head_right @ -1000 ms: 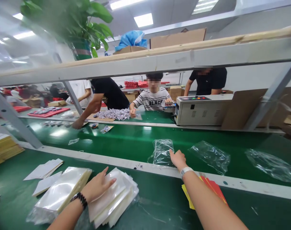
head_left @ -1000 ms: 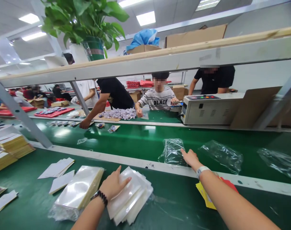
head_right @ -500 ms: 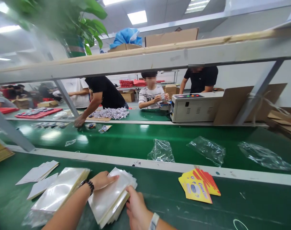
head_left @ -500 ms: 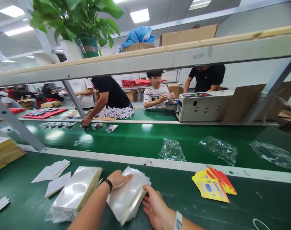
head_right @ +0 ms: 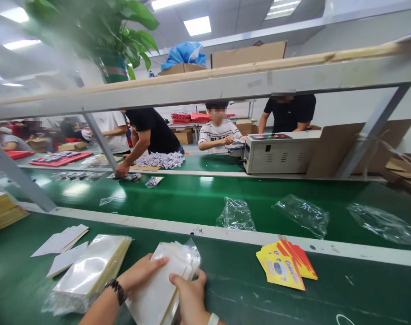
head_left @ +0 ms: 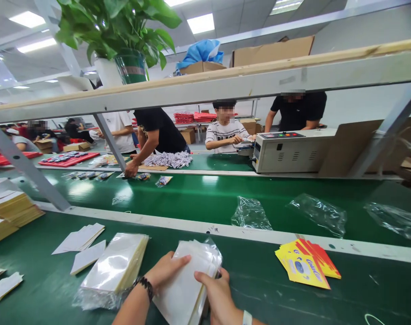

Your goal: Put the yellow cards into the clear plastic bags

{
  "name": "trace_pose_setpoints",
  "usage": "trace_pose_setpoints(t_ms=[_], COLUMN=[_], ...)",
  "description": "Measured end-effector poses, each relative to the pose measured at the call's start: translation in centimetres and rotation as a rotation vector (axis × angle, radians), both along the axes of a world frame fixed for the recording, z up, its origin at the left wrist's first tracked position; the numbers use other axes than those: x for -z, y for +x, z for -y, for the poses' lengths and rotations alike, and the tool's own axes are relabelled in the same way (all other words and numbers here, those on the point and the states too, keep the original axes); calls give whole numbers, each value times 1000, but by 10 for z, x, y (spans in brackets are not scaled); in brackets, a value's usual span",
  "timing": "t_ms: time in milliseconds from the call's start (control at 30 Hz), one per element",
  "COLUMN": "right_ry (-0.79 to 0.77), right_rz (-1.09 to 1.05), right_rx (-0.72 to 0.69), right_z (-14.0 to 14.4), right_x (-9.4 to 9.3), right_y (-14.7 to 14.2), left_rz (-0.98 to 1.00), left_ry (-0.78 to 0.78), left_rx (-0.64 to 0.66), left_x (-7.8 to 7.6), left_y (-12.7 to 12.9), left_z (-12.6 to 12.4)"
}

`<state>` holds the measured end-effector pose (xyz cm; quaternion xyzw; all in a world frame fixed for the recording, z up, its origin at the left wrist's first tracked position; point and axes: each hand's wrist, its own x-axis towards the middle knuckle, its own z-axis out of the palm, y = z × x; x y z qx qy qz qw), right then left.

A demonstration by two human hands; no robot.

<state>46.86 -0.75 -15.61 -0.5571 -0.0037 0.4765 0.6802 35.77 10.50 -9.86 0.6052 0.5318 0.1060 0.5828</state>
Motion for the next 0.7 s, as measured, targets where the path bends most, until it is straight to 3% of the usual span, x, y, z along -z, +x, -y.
trace_pose_setpoints(t_ms=[233, 400, 500, 600, 700], right_ry=[170, 261, 308, 313, 359], right_rz=[-36, -44, 135, 459, 583], right_rx=[16, 77, 19, -68, -292], right_z=[5, 5, 12, 22, 29], right_x=[-1, 5, 11, 9, 0], right_y=[-4, -11, -15, -11, 5], left_rz=[319, 386, 391, 448, 506], left_ry=[118, 269, 350, 442, 520], left_rx=[-197, -327, -398, -453, -458], left_x=[23, 35, 41, 50, 62], left_y=[-7, -10, -16, -21, -23], left_z=[31, 49, 61, 74, 82])
